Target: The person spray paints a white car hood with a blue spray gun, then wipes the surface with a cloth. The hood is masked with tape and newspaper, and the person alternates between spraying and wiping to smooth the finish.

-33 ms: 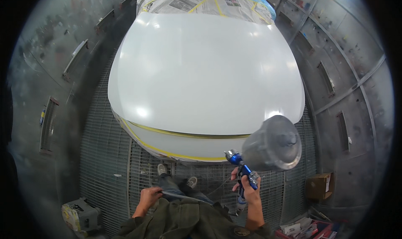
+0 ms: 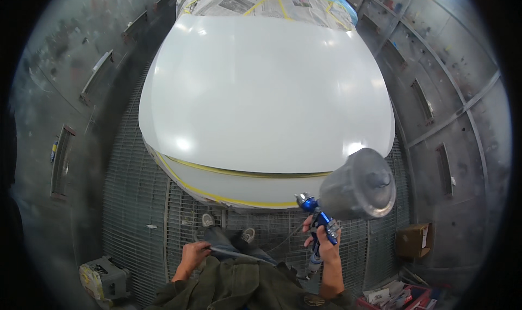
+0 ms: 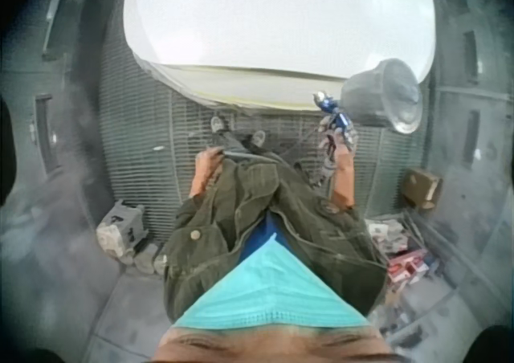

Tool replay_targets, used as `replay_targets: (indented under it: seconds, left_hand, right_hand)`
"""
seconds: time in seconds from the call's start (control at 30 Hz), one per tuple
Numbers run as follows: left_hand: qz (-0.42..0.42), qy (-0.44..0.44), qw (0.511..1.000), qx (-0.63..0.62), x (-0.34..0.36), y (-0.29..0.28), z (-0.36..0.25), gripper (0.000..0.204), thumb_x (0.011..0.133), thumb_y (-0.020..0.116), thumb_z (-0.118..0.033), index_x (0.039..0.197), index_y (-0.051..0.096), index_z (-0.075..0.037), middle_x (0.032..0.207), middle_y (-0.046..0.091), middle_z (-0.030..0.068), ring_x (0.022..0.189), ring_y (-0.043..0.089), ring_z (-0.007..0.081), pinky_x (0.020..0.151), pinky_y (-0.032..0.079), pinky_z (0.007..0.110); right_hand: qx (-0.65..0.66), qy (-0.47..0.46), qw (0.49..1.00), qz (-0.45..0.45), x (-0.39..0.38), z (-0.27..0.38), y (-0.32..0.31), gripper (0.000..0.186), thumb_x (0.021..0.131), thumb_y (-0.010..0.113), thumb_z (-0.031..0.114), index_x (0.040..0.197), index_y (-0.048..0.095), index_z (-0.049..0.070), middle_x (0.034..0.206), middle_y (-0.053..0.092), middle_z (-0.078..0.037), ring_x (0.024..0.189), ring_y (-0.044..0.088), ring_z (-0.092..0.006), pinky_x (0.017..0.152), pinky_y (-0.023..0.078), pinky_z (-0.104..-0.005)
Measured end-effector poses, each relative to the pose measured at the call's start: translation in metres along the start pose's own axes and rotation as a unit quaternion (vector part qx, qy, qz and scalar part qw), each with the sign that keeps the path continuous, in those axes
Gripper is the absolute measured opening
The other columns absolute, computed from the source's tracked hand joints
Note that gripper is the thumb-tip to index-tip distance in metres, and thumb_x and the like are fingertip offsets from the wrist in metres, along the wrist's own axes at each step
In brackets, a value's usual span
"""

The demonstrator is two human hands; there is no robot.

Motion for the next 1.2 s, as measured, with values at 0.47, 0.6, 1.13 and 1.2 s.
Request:
replay_targets:
  seconds: [0.47, 0.6, 1.13, 1.2]
  left_hand:
    - [-0.026, -0.089, 0.996, 0.01, -0.079, 0.007, 0.012, 0.026, 0.073, 0.08, -0.016, 0.098, 0.075, -0.008, 0.09, 0.073, 0.012, 0.083, 0.071, 0.0294, 0.074, 0.056, 0.038]
    - [-0.047, -0.112, 0.993, 0.003, -0.13, 0.015, 0.017, 0.024, 0.075, 0.077, -0.009, 0.098, 0.075, -0.001, 0.086, 0.073, 0.0181, 0.082, 0.072, 0.0321, 0.076, 0.056, 0.04]
    - [-0.029, 0.036, 0.907, -0.418, -0.3, 0.217, 0.065, 0.031, 0.101, 0.048, -0.02, 0.118, 0.066, -0.002, 0.095, 0.069, 0.0151, 0.078, 0.059, 0.0253, 0.072, 0.046, 0.041]
    - [0.059, -0.025, 0.9, -0.43, -0.303, 0.23, 0.063, 0.037, 0.105, 0.041, -0.027, 0.123, 0.065, -0.006, 0.08, 0.058, 0.0099, 0.069, 0.049, 0.023, 0.067, 0.038, 0.043]
  right_hand:
    - [0.024, -0.093, 0.99, -0.1, -0.029, 0.027, -0.045, 0.039, 0.098, 0.06, 0.037, 0.107, 0.062, -0.001, 0.092, 0.065, -0.01, 0.078, 0.065, -0.0142, 0.05, 0.055, -0.0258]
    - [0.042, -0.101, 0.99, -0.083, -0.052, 0.032, -0.05, 0.038, 0.098, 0.06, 0.036, 0.104, 0.062, -0.002, 0.091, 0.065, -0.009, 0.079, 0.064, -0.0142, 0.05, 0.054, -0.0258]
    - [0.02, -0.071, 0.995, -0.064, -0.251, 0.053, -0.136, 0.049, 0.095, 0.061, 0.047, 0.105, 0.061, -0.001, 0.09, 0.065, -0.01, 0.08, 0.066, -0.0163, 0.048, 0.054, -0.027]
    - [0.032, -0.085, 0.994, -0.067, -0.262, 0.056, -0.157, 0.05, 0.094, 0.061, 0.048, 0.104, 0.061, -0.001, 0.09, 0.065, -0.01, 0.08, 0.066, -0.016, 0.048, 0.054, -0.0266]
Point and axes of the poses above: each hand's wrist, its own x-axis towards the middle knuckle, its own y-axis out of the palm, z = x × y, the point moved 6 cm from there along x, towards the middle knuckle
